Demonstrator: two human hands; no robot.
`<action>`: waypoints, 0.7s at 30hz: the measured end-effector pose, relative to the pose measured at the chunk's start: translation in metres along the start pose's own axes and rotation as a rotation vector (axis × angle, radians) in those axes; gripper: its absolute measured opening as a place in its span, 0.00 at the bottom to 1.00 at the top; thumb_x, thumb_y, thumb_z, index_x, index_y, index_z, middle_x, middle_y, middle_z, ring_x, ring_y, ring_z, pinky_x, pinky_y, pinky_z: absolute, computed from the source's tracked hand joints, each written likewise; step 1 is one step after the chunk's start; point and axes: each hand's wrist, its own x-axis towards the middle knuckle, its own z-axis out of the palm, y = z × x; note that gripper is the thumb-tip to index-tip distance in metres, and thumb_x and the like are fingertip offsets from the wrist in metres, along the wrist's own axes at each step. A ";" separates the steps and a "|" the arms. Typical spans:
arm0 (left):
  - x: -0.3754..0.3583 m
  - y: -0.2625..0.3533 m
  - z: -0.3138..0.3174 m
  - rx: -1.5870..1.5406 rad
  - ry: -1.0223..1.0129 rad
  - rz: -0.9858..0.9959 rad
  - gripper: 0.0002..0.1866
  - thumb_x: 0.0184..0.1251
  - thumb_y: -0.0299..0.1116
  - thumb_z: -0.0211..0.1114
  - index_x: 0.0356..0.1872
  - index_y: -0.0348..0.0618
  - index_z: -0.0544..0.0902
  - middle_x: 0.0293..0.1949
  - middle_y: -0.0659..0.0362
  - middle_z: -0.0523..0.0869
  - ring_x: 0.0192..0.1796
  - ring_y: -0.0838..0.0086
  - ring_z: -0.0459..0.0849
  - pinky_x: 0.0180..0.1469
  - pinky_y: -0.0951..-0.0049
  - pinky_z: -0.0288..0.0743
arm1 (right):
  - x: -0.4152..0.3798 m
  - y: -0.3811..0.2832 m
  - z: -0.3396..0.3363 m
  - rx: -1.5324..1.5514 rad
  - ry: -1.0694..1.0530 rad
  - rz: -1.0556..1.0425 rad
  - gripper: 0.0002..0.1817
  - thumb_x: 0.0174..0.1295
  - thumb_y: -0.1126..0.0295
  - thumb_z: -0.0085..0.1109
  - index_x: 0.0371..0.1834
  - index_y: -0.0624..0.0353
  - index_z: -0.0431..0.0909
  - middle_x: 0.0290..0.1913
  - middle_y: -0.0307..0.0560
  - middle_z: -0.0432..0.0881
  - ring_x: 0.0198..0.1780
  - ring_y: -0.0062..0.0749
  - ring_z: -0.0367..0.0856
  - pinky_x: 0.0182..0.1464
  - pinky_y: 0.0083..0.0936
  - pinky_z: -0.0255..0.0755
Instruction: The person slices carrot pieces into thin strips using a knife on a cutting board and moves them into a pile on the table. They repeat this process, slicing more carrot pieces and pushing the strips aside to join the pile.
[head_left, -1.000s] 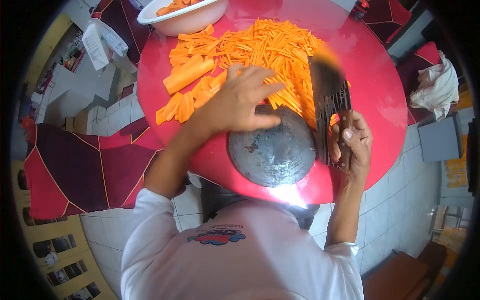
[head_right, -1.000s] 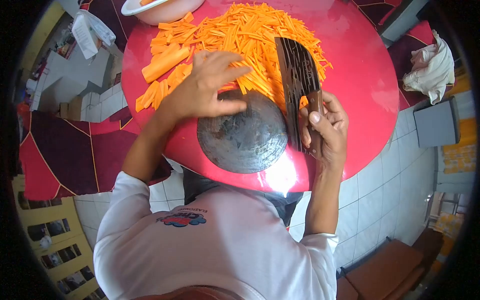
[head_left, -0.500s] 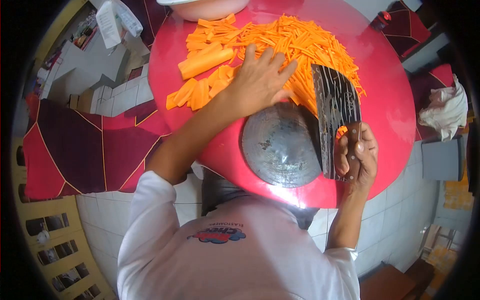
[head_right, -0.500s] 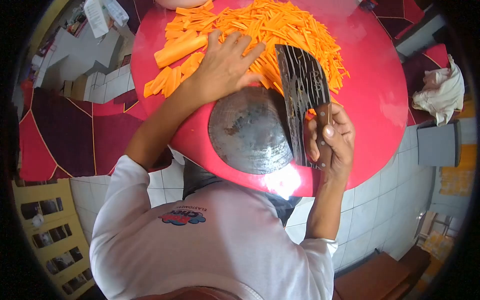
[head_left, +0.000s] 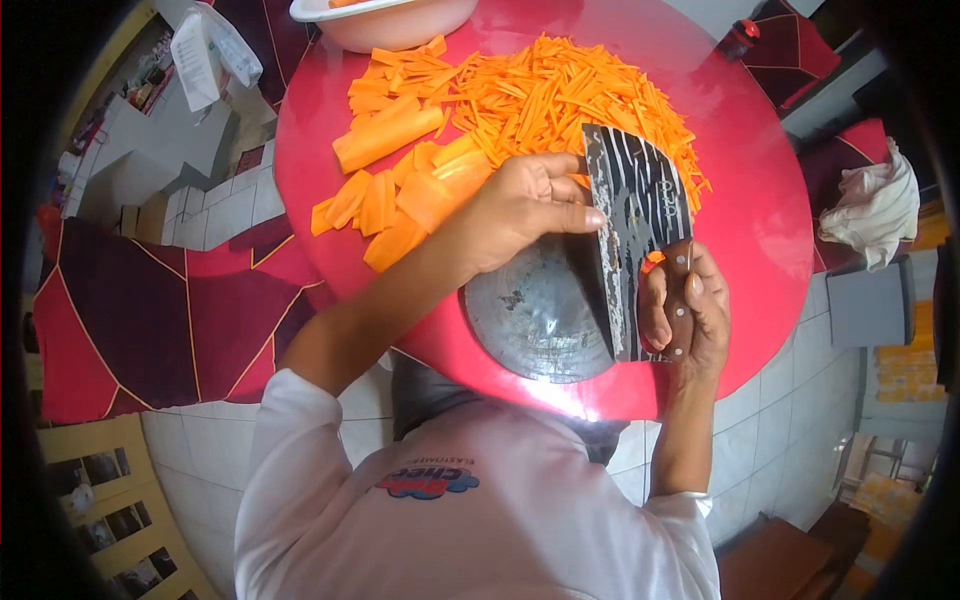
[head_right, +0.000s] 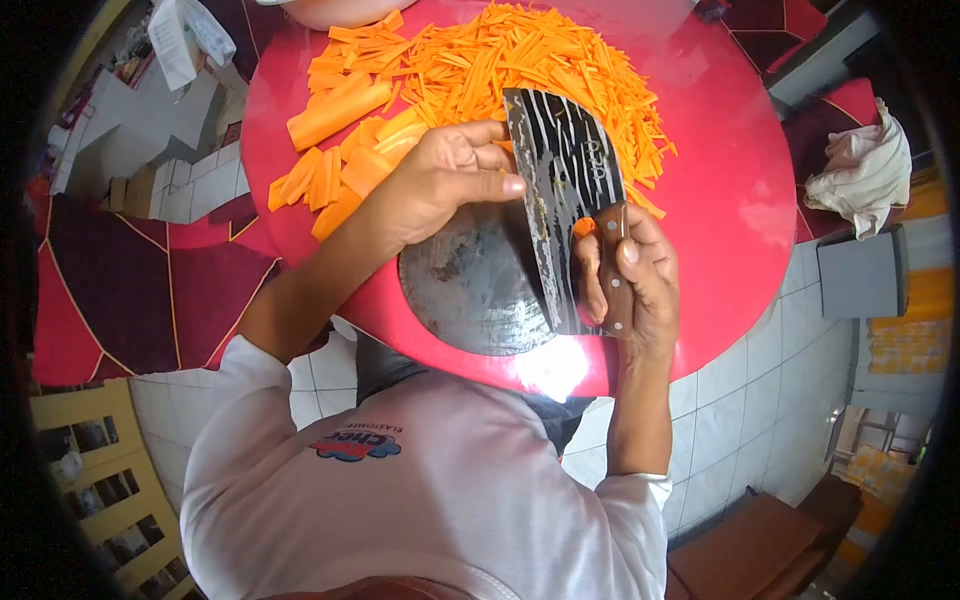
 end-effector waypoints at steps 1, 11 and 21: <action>0.002 -0.001 -0.005 -0.035 -0.023 -0.016 0.30 0.75 0.25 0.80 0.74 0.26 0.80 0.44 0.53 0.95 0.48 0.72 0.95 0.58 0.73 0.86 | -0.002 0.001 -0.001 0.007 0.000 -0.005 0.24 0.79 0.56 0.71 0.59 0.67 0.76 0.36 0.57 0.85 0.15 0.25 0.73 0.17 0.20 0.70; 0.020 0.008 0.002 -0.118 -0.117 -0.012 0.21 0.77 0.24 0.77 0.66 0.26 0.86 0.52 0.54 0.96 0.53 0.72 0.95 0.58 0.72 0.87 | 0.003 0.000 0.001 0.093 0.024 -0.056 0.18 0.85 0.57 0.64 0.60 0.59 0.72 0.37 0.52 0.82 0.17 0.21 0.73 0.15 0.18 0.68; 0.050 -0.008 -0.047 -0.141 0.121 0.023 0.11 0.77 0.21 0.76 0.56 0.31 0.90 0.48 0.51 0.97 0.50 0.67 0.97 0.55 0.66 0.91 | 0.007 0.000 -0.007 0.074 0.089 -0.085 0.17 0.86 0.58 0.63 0.61 0.60 0.72 0.40 0.50 0.83 0.19 0.21 0.75 0.16 0.17 0.71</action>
